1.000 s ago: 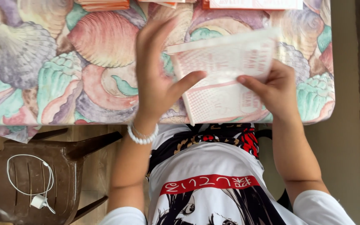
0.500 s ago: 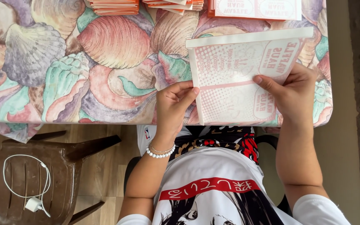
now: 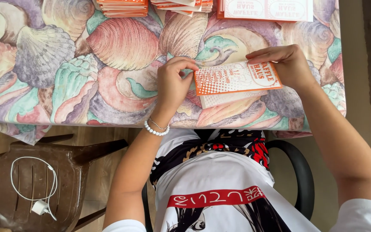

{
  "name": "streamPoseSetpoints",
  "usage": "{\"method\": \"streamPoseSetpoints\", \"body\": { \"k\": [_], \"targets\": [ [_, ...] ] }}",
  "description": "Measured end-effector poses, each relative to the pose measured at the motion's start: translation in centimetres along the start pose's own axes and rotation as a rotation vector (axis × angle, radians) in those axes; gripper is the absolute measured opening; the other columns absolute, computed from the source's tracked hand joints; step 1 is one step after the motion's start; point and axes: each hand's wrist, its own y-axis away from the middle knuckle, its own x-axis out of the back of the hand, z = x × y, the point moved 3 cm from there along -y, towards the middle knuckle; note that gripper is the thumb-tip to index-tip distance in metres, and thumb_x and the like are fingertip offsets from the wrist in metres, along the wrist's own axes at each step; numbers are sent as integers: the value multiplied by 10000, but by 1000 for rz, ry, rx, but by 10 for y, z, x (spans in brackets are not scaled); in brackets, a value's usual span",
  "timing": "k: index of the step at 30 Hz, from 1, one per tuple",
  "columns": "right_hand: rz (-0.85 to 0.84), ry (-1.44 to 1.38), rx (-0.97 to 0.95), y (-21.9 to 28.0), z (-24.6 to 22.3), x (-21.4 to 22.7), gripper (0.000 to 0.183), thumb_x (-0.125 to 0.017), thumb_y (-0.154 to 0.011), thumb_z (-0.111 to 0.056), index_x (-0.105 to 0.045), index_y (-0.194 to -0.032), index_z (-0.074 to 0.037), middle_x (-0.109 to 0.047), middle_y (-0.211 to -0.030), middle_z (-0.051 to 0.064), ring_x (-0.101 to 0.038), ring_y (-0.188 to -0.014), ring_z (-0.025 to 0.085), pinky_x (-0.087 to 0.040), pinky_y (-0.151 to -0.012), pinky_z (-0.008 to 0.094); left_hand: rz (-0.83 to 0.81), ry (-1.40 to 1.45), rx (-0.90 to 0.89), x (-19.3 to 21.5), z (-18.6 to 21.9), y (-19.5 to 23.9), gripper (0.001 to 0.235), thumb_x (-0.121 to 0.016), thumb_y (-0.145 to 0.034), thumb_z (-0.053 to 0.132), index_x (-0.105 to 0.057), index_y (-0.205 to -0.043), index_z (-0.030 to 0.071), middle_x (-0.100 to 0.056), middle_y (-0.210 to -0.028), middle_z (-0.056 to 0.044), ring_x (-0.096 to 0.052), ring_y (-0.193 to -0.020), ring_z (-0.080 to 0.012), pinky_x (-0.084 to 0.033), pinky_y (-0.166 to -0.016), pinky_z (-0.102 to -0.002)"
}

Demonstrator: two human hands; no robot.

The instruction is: The person folds small orange and white paper packets labeled 'Waffle Haus' on a table with a seashell-patterned tablecloth. They fold the top edge down, crease it, then fold the sides inward to form a compact packet, repeating the process for multiple units.

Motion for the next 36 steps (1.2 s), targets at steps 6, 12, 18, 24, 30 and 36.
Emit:
{"method": "streamPoseSetpoints", "body": {
  "k": [6, 12, 18, 24, 30, 36],
  "targets": [
    [26, -53, 41, 1, 22, -9, 200, -683, -1005, 45, -727, -1160, -73, -691, -1317, 206, -697, -1205, 272, -607, -929, 284, -189, -49, -267, 16, 30, 23, 298, -591, -863, -170, -720, -1066, 5, -650, -1192, -150, -656, -1105, -305, -585, -932, -404],
    [30, 14, 88, 1, 20, -2, 157, -675, -1057, 77, -734, -1154, -32, -683, -1339, 211, -685, -1211, 272, -590, -921, 281, -304, -178, -285, 14, 45, 59, 367, -771, -866, 249, -692, -1130, 7, -583, -1366, -169, -611, -1278, -350, -608, -996, -468],
    [-118, 344, 137, 8, -10, 18, 569, -510, -927, 237, -620, -1420, -23, -519, -1563, 247, -519, -1436, 376, -457, -1071, 439, -264, -263, -291, 6, 37, 61, 113, -729, -949, 19, -733, -1045, -42, -650, -1216, -189, -654, -1152, -336, -597, -954, -435],
    [-44, 520, 513, 46, -78, -50, 272, -763, -976, -93, -739, -1229, 4, -648, -1291, 248, -662, -1185, 395, -589, -1013, 484, -276, -244, -302, 3, 34, 63, 109, -724, -962, 7, -726, -1059, -44, -630, -1264, -176, -633, -1197, -348, -568, -975, -448],
    [33, 859, 609, 43, -66, -93, 95, -755, -958, -108, -818, -1026, -85, -734, -1067, 103, -703, -1005, 280, -578, -860, 386, -217, -271, -330, -8, 11, 73, 251, -780, -937, 249, -768, -1104, 63, -679, -1251, -114, -655, -1208, -321, -564, -972, -411],
    [35, 743, 592, 44, -53, -93, 102, -697, -992, -74, -796, -978, -56, -716, -1014, 94, -696, -951, 279, -557, -777, 376, -221, -254, -343, -5, 13, 75, 106, -765, -928, 163, -798, -1007, 101, -693, -1188, -79, -658, -1190, -304, -551, -952, -391]
  ]
}}
